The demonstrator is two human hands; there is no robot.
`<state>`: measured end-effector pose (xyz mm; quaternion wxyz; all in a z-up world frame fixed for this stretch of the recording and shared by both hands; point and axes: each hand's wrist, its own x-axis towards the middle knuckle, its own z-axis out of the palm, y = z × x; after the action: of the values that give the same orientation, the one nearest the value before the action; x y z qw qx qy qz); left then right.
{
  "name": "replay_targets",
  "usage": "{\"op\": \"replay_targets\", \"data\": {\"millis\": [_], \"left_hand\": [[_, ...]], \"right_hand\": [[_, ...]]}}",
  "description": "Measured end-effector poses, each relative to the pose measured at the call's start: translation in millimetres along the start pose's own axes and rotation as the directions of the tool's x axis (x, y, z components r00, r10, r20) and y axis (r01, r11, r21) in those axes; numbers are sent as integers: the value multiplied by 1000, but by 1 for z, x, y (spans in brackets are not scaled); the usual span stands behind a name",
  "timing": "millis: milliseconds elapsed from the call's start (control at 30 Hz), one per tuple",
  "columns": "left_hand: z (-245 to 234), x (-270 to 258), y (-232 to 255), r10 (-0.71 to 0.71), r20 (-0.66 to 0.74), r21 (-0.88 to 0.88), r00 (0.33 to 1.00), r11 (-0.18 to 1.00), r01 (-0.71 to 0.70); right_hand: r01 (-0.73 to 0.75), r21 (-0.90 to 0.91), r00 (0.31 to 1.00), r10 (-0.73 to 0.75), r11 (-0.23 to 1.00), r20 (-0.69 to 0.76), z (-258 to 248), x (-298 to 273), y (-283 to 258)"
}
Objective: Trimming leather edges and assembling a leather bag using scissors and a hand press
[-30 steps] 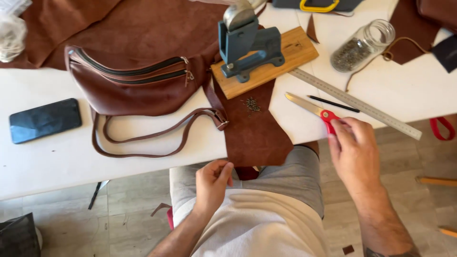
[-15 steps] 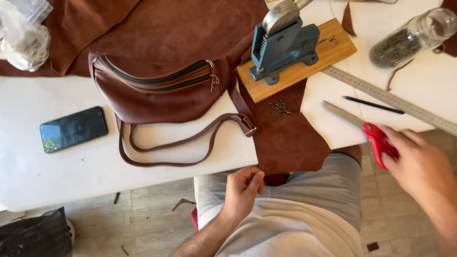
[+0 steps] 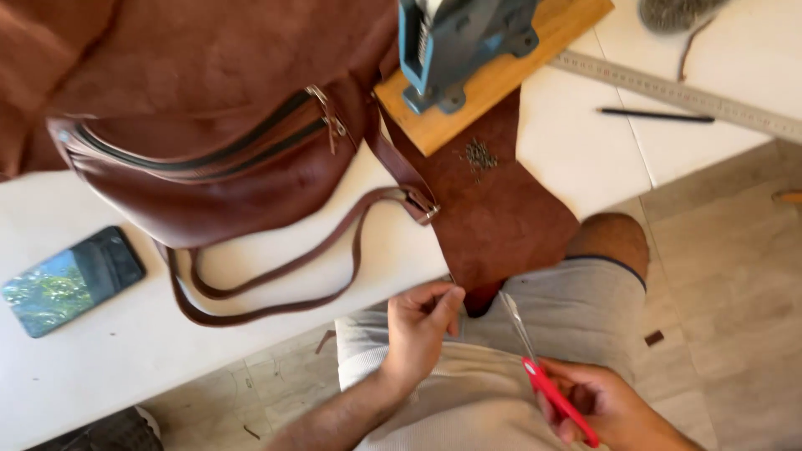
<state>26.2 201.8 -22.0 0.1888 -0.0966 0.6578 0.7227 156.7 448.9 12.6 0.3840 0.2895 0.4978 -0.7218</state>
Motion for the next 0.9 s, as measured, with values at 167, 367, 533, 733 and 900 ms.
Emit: {"op": "replay_targets", "data": {"millis": [167,367,533,733,900], "left_hand": [[3,-6,-2,28,4,-102,1000,994,-28],[9,-8,4,-48,-102,-169,994,985,30],[10,-11,10,-109,-168,-172,980,982,79],[9,-15,17,-138,-128,-235,982,966,105],[10,-16,29,-81,-119,-89,990,994,70]], "right_hand": [[208,-183,970,-178,961,166,13,-9,-15],[105,-410,983,-31,906,182,27,-4,-52],[76,-432,989,-12,899,149,35,10,-52],[184,-482,983,-164,857,84,57,25,-48],[170,-175,985,-166,970,41,80,45,-40]]}}
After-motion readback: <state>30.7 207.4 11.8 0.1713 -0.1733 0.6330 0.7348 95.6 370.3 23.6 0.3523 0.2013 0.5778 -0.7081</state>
